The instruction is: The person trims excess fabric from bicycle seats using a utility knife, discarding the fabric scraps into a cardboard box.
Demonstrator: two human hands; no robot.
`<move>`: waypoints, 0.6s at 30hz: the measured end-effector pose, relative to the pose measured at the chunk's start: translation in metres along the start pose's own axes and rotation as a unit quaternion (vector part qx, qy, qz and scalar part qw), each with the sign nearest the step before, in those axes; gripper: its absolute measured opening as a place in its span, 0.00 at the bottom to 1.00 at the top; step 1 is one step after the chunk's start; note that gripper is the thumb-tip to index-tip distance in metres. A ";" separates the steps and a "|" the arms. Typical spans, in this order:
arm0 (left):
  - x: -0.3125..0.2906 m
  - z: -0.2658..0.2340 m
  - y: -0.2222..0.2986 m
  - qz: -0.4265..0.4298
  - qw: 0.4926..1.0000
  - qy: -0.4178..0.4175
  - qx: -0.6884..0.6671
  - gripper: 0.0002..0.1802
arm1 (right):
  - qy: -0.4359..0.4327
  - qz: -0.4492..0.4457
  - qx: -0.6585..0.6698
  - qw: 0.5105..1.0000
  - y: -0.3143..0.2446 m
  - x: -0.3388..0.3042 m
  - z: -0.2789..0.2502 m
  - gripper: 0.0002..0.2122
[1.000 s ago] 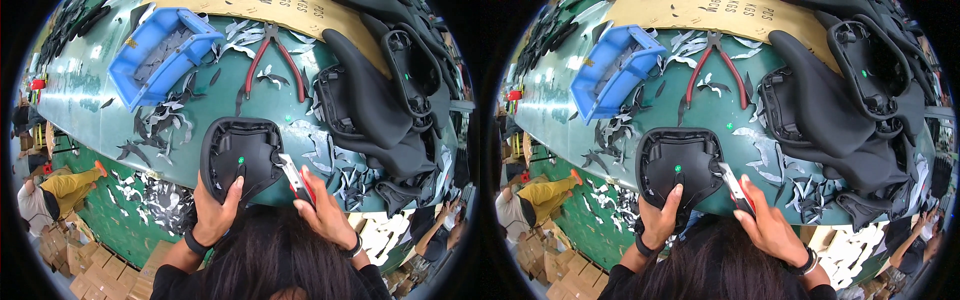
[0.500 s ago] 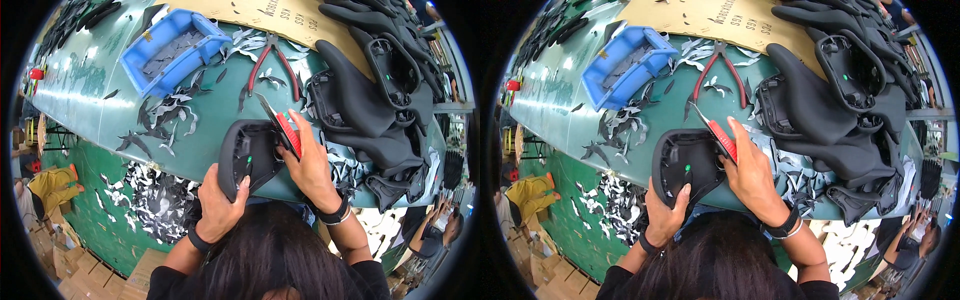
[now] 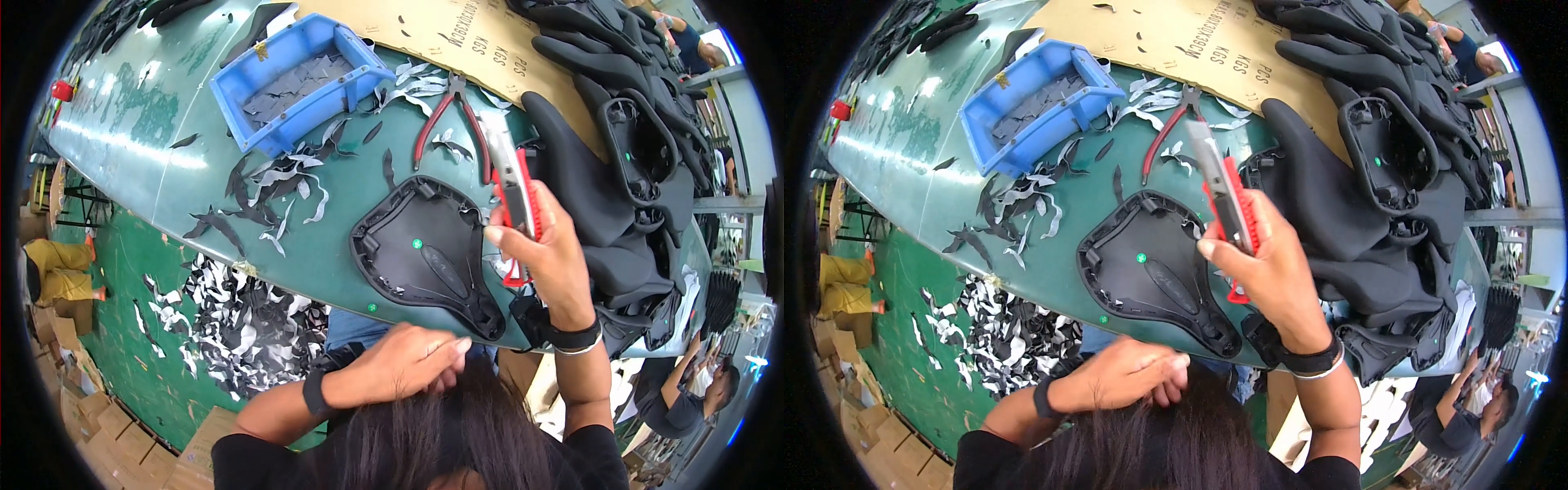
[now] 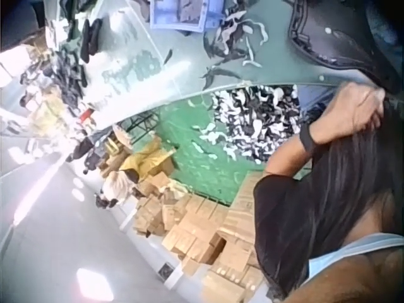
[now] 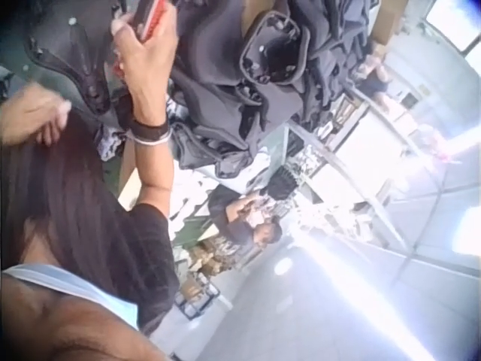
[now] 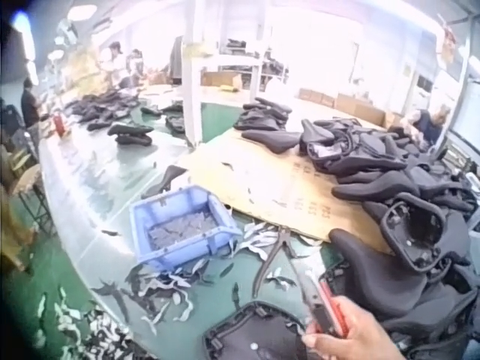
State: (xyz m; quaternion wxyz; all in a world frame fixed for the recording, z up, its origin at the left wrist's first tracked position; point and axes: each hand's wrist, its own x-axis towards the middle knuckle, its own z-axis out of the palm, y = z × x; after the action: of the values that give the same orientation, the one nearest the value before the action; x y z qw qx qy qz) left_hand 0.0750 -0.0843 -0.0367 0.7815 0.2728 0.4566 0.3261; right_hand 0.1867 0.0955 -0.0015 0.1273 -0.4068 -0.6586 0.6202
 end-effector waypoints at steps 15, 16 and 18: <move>0.067 -0.067 0.053 0.337 0.806 0.363 0.324 0.11 | -0.016 -0.129 -0.460 0.879 -0.002 -0.039 -0.006 0.24; 0.067 -0.069 0.054 0.321 0.811 0.360 0.331 0.12 | -0.013 -0.119 -0.496 0.860 -0.006 -0.037 0.000 0.23; 0.065 -0.071 0.052 0.328 0.870 0.348 0.121 0.14 | -0.014 -0.111 -0.532 0.840 -0.006 -0.042 0.007 0.23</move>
State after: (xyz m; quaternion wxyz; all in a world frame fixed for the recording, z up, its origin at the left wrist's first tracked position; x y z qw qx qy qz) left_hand 0.0225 0.0075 -0.0649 0.3810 0.3686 0.6190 0.5795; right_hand 0.2068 0.0621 0.0168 -0.0500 -0.3273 -0.9295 0.1623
